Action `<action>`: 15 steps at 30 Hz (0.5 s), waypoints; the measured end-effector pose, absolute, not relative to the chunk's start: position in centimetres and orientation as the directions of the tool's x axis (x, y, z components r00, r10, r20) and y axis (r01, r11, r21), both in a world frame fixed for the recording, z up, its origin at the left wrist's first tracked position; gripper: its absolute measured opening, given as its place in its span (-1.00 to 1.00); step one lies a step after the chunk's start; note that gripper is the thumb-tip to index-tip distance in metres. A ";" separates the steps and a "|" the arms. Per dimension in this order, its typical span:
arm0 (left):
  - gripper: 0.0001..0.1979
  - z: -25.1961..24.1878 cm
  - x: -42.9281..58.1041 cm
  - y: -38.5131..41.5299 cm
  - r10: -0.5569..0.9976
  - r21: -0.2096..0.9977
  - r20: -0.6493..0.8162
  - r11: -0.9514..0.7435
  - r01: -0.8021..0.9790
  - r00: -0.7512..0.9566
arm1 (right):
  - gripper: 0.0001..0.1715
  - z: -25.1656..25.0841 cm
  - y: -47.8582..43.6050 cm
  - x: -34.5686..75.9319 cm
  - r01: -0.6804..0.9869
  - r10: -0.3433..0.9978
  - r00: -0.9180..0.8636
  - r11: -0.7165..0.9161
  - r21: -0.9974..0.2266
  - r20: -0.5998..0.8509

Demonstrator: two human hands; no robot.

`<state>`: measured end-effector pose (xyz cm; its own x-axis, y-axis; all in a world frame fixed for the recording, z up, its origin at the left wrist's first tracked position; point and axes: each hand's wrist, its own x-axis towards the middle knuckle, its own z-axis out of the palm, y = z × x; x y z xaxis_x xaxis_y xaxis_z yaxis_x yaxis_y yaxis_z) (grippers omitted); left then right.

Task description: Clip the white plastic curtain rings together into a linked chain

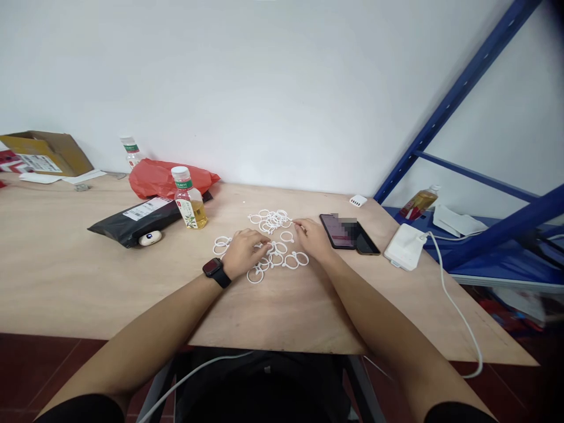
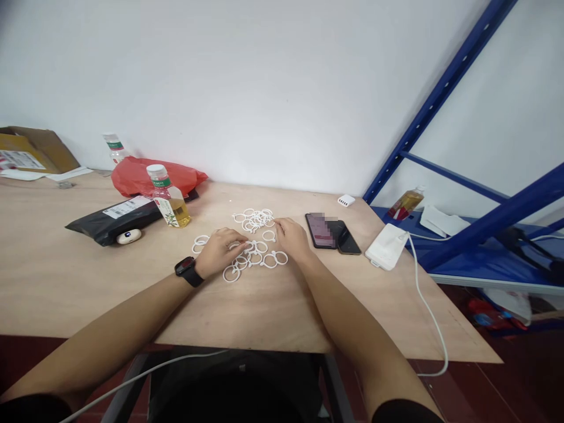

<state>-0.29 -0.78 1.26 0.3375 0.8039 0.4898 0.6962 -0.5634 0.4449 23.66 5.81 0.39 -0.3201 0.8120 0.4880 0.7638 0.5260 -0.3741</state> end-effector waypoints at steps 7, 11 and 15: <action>-0.80 1.0 -0.1 -0.6 0.805 0.438 0.461 -0.572 0.694 0.372 | -0.54 -1.4 9.6 22.7 0.907 0.928 -0.254 0.327 -0.265 0.274; -0.81 0.9 -0.3 -0.6 0.803 0.441 0.469 -0.574 0.690 0.369 | -0.74 -1.6 9.4 22.7 0.897 0.928 -0.242 0.325 -0.299 0.282; -0.82 1.0 -0.5 -0.8 0.792 0.424 0.505 -0.574 0.700 0.344 | -0.75 -1.0 7.3 22.9 0.816 0.890 -0.192 0.379 -0.436 0.413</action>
<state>-0.53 -0.76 1.04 0.3436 0.7919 0.5048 0.6999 -0.5744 0.4245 22.91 7.30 -0.97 -0.1922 0.8902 0.4131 0.8162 0.3787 -0.4363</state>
